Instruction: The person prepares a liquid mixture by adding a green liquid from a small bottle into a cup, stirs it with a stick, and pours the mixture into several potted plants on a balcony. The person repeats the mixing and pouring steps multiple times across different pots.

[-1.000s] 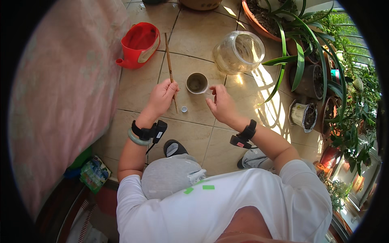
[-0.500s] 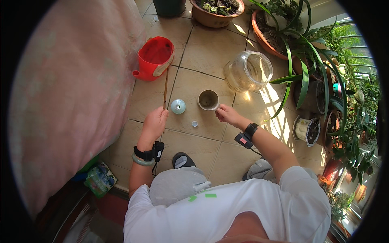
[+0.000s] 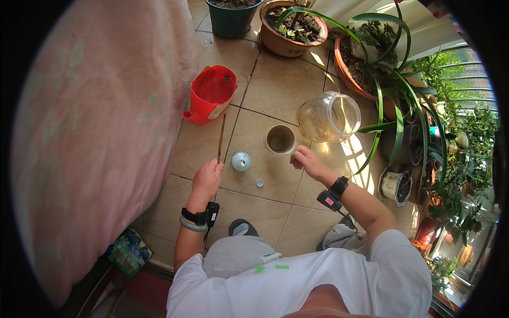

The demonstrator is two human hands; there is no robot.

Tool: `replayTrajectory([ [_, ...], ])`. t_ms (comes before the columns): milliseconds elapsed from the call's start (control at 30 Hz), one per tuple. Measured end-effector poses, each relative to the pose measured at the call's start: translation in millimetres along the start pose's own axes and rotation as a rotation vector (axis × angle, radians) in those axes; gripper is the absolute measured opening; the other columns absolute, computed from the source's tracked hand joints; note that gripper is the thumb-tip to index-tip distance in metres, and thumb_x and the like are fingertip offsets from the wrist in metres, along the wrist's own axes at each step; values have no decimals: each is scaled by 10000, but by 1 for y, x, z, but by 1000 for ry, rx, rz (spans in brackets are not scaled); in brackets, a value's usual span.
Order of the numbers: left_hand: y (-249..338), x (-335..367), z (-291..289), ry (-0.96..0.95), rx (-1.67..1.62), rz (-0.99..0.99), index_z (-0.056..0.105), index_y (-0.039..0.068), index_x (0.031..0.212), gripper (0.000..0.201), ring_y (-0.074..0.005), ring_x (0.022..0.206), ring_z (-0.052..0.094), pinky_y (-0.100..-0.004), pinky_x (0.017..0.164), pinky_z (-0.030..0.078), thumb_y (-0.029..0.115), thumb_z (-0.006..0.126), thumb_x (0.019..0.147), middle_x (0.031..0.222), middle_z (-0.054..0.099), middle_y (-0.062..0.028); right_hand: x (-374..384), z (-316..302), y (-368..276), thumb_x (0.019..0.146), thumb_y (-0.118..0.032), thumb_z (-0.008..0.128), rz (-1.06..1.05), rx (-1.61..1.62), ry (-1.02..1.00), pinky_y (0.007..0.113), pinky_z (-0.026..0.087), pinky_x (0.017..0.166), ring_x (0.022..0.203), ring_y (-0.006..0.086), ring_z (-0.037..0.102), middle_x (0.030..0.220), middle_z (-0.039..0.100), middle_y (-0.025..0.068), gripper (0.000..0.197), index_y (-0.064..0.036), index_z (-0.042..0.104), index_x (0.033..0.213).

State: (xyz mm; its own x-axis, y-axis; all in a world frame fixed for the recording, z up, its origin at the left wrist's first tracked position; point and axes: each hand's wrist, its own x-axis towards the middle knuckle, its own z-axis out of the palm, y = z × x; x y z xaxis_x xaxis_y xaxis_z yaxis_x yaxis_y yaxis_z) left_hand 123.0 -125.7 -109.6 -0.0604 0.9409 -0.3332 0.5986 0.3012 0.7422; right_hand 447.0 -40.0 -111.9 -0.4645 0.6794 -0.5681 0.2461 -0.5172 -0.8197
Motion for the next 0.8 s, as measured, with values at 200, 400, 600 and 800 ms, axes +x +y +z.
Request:
replayTrajectory([
  [200,-5,6,6,31,-67,51,533,19,859,247,-409,788,547,-454,657,436,252,492,929,834,576,-202,-5,-7,-79,985,-237,441,-107,-16,20,214,392,566,639,68,473,763,547,-3,205,-79,511,876],
  [400,-8,4,9,14,-142,45,542,20,865,258,-397,785,551,-438,653,440,265,495,930,836,576,-195,8,-13,-160,966,-222,504,-165,58,3,188,355,519,587,49,440,761,551,8,154,-76,523,919],
  [600,-16,-1,12,24,-210,25,539,23,867,250,-376,771,558,-426,650,441,261,496,931,825,575,-182,32,-12,-218,938,-240,577,-246,-84,26,176,333,495,569,26,442,739,550,-10,168,-76,544,925],
  [800,-11,-11,1,41,-216,14,535,31,878,220,-376,780,559,-428,656,446,240,489,928,832,574,-176,67,-6,-260,945,-280,557,-272,-196,129,185,346,478,534,35,449,698,551,-7,217,-76,536,875],
])
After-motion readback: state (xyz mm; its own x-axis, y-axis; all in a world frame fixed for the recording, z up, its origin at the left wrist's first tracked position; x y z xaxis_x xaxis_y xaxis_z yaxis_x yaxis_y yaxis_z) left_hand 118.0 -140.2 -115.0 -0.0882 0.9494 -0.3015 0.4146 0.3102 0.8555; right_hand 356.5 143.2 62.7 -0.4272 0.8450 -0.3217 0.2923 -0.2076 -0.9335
